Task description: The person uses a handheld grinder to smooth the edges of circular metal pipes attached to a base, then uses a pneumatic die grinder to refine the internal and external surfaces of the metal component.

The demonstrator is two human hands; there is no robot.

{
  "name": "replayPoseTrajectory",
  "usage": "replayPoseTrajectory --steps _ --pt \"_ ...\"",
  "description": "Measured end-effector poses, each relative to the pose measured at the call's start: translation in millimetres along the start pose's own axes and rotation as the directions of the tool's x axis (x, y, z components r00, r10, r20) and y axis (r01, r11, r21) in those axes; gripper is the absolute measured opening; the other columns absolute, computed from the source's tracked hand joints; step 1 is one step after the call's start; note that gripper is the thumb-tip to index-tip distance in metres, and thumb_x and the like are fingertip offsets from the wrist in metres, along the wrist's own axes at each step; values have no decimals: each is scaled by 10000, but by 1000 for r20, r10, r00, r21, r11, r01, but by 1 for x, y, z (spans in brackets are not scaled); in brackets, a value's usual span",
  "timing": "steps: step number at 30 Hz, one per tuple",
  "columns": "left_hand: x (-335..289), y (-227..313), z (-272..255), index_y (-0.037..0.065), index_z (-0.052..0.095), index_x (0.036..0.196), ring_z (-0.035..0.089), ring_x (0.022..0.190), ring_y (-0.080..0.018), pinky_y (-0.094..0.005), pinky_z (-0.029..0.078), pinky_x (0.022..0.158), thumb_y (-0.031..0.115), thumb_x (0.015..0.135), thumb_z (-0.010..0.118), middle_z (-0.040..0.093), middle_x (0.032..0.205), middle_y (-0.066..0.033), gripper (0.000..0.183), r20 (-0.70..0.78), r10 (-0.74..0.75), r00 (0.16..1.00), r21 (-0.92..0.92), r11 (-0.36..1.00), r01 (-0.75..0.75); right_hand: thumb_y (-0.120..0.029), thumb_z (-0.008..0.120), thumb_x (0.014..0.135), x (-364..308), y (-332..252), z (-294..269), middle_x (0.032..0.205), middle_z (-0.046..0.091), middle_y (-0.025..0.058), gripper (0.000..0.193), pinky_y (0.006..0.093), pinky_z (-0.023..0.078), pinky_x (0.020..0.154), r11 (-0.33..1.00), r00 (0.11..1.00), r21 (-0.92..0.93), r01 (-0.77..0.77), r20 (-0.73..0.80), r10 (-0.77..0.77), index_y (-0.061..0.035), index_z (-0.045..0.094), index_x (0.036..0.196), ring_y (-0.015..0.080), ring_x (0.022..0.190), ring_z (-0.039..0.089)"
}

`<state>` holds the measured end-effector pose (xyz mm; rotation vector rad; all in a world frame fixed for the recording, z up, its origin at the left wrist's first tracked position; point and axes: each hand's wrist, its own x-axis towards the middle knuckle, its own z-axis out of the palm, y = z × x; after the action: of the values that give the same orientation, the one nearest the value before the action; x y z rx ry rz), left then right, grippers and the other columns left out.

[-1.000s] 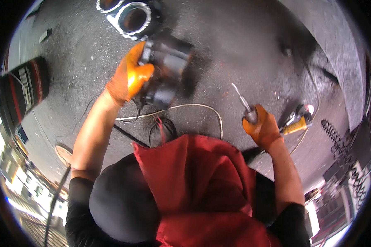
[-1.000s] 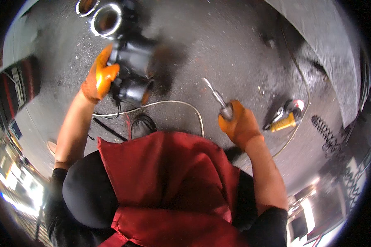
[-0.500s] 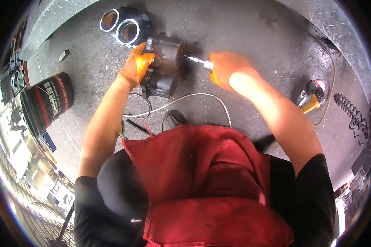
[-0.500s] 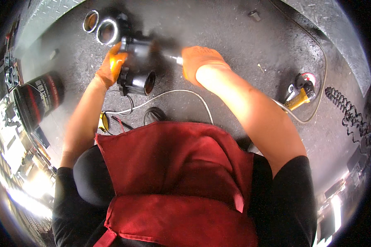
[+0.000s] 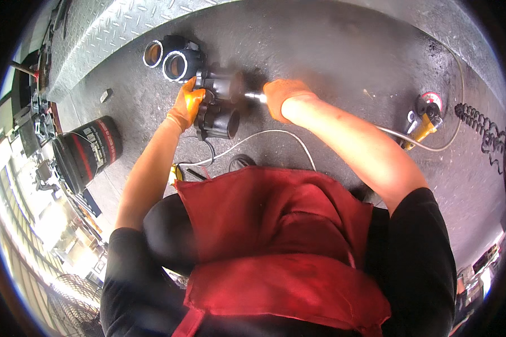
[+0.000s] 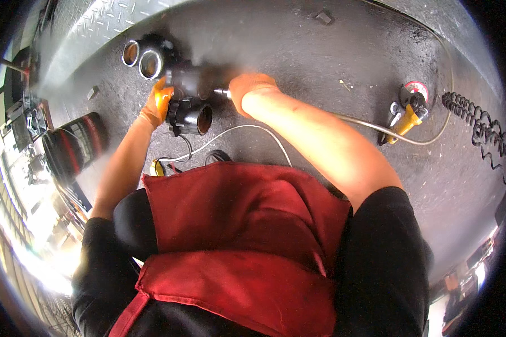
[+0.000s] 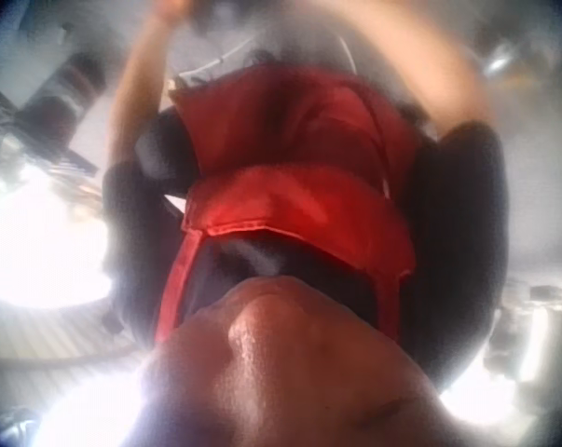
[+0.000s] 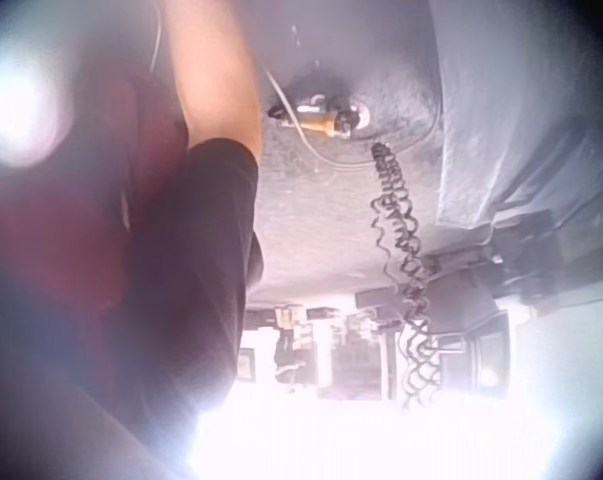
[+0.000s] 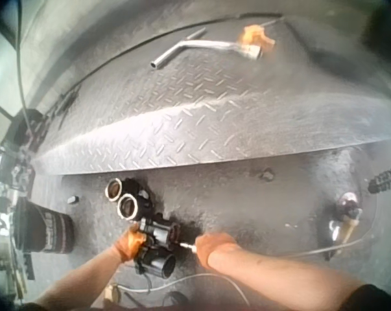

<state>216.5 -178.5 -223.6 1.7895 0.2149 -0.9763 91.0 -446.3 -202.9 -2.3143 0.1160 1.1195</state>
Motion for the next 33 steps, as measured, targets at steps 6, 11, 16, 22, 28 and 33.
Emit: replayPoseTrajectory --steps 6,11,16,22,28,33 --pt "4 7 0 31 362 1560 666 839 -204 -332 577 728 51 932 550 682 1078 -94 655 69 -69 995 -77 994 74 -18 742 741 3 5 -3 1030 777 141 229 409 612 801 999 1000 35 -12 -17 13 -74 810 953 298 1008 755" --pt "25 -14 -28 21 349 1562 686 901 -250 -394 595 784 34 923 548 671 1141 -137 669 82 -131 988 -65 989 137 -8 729 736 5 3 2 1026 776 147 244 409 613 793 1000 1000 29 -3 -11 4 -75 811 956 307 1007 756" --pt "-3 11 7 17 363 1550 686 913 -258 -398 593 778 41 914 558 668 1153 -135 665 -25 -60 998 -36 998 59 -10 720 733 11 9 10 1060 774 156 265 421 611 818 999 1000 34 3 -14 -3 -71 810 974 315 1034 751" --pt "3 9 -1 35 510 1441 678 990 -230 -367 568 880 29 906 561 689 1166 -108 538 87 -46 995 -41 998 50 -76 703 787 2 9 7 1075 766 176 251 424 604 843 999 999 29 42 -29 -41 -51 797 1018 332 1040 746" --pt "-3 12 5 -6 486 1462 675 1014 -228 -359 566 876 23 880 567 683 1188 -127 588 25 -13 1000 27 1000 13 -122 683 828 3 10 6 1073 761 186 275 437 598 839 998 998 -2 60 -14 -60 -41 776 1074 345 1043 739" --pt "2 10 -3 -24 414 1523 655 1045 -216 -328 537 909 39 883 582 669 1232 -133 665 91 -26 995 21 999 24 -108 665 832 5 11 5 1070 756 198 274 433 593 844 999 998 -2 54 -34 -54 -41 773 1076 355 1040 736"
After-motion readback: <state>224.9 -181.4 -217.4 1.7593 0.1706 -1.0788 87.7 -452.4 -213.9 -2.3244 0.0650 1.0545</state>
